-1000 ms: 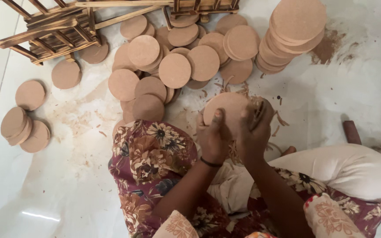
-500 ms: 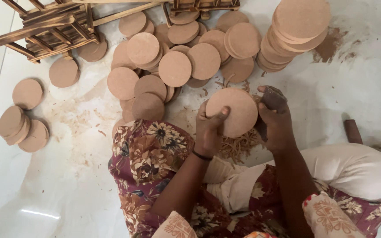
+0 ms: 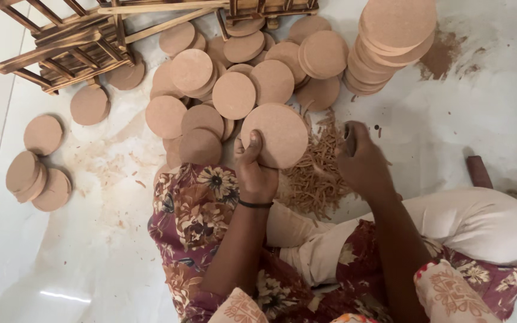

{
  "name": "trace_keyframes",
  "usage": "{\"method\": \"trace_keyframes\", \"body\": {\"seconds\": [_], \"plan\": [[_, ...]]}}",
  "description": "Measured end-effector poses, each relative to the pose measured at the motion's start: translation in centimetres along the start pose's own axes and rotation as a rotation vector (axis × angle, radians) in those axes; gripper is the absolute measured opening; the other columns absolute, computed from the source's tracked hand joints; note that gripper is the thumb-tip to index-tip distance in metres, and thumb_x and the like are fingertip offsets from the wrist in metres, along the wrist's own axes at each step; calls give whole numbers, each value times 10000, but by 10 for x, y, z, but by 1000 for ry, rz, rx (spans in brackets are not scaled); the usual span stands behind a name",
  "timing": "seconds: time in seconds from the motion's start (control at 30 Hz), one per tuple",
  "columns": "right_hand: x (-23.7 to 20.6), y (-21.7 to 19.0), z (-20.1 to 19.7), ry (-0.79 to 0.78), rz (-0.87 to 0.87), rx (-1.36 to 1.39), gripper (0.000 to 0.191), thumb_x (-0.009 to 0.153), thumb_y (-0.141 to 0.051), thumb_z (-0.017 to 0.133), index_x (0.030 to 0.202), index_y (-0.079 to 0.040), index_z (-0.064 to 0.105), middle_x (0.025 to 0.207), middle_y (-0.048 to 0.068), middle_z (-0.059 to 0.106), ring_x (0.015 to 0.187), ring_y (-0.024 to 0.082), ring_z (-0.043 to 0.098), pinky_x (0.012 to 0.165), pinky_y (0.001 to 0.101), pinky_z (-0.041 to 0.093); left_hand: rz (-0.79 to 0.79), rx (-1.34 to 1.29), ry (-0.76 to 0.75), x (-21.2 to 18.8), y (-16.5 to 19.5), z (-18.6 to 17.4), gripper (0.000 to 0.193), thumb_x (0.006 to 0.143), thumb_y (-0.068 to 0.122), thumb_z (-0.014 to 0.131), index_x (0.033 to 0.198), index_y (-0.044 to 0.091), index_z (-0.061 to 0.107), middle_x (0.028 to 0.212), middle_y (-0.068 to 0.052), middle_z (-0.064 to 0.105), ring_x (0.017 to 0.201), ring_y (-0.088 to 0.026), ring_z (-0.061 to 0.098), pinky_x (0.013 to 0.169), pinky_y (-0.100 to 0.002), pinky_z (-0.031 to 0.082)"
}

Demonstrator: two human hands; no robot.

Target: The person sits on the floor and sands round wooden discs one at a time, holding each disc against their lap and rubbing it with a sanding block, then placing the finished disc onto a growing pile of discs on the floor.

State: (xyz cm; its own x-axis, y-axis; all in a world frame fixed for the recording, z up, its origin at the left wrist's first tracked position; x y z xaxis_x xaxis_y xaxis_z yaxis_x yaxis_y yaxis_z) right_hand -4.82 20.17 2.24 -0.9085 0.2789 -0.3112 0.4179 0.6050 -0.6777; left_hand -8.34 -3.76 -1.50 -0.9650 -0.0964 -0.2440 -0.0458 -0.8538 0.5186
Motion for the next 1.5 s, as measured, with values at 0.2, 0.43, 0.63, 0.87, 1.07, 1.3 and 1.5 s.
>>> {"method": "trace_keyframes", "body": {"seconds": [0.2,0.43,0.63,0.87,1.07,1.3,1.5], "plan": [[-16,-24,-60,347,-91,-159,770,808,-298,861,1405,3,481,1180,243,604,1053,409,619,920,528,475,24,-71,-10,-7,8,13,507,985,120,596,1441,63,383,1321,-117,583,1221,-273,586,1076,-527,496],[-81,-71,-63,575,-530,59,657,942,-176,821,1472,-19,465,1281,206,570,1175,336,641,1032,405,534,131,-5,10,-5,9,-1,561,1006,177,666,1448,19,359,1344,-139,551,1246,-276,561,1130,-488,448],[-65,-76,-12,207,-572,315,662,854,-62,770,1440,-1,468,1330,175,574,1141,271,572,981,360,476,87,34,-48,-13,1,8,470,1052,193,658,1387,0,391,1346,-162,541,1244,-276,561,1110,-487,466],[-39,-40,14,79,-382,827,585,886,31,656,1438,-14,468,1189,62,593,1040,109,582,926,267,502,-55,20,-38,-24,-14,27,461,1011,225,623,1375,24,423,1331,-164,555,1216,-285,588,1060,-481,502],[-36,-30,7,164,-294,789,590,835,72,605,1409,-18,500,1094,31,567,928,89,550,807,243,503,43,192,-80,-33,-12,27,447,1003,334,680,1249,39,451,1260,-142,567,1158,-224,572,1006,-407,506],[-47,-42,-2,259,-417,617,589,863,80,630,1428,-6,488,1018,59,582,891,127,559,828,264,492,172,254,-103,-35,-7,25,483,991,358,725,1235,54,440,1213,-94,540,1107,-165,523,993,-344,470],[-60,-58,0,455,-551,399,575,881,77,582,1432,8,433,1136,160,654,1032,242,689,902,347,553,259,715,23,-38,-6,13,450,1087,380,633,1239,-27,519,1211,-101,512,1108,-183,516,1015,-330,459]]}}
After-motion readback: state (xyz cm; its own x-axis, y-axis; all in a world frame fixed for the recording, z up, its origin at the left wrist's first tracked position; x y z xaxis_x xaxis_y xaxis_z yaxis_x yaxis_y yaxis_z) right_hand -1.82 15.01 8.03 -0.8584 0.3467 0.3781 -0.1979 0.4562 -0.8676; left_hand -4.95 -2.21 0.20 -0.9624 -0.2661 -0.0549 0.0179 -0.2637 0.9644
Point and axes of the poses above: each hand's wrist, its own x-axis towards the middle knuckle, its own z-axis out of the palm, y = z × x, the point moved 9 cm from there along x, towards the middle knuckle
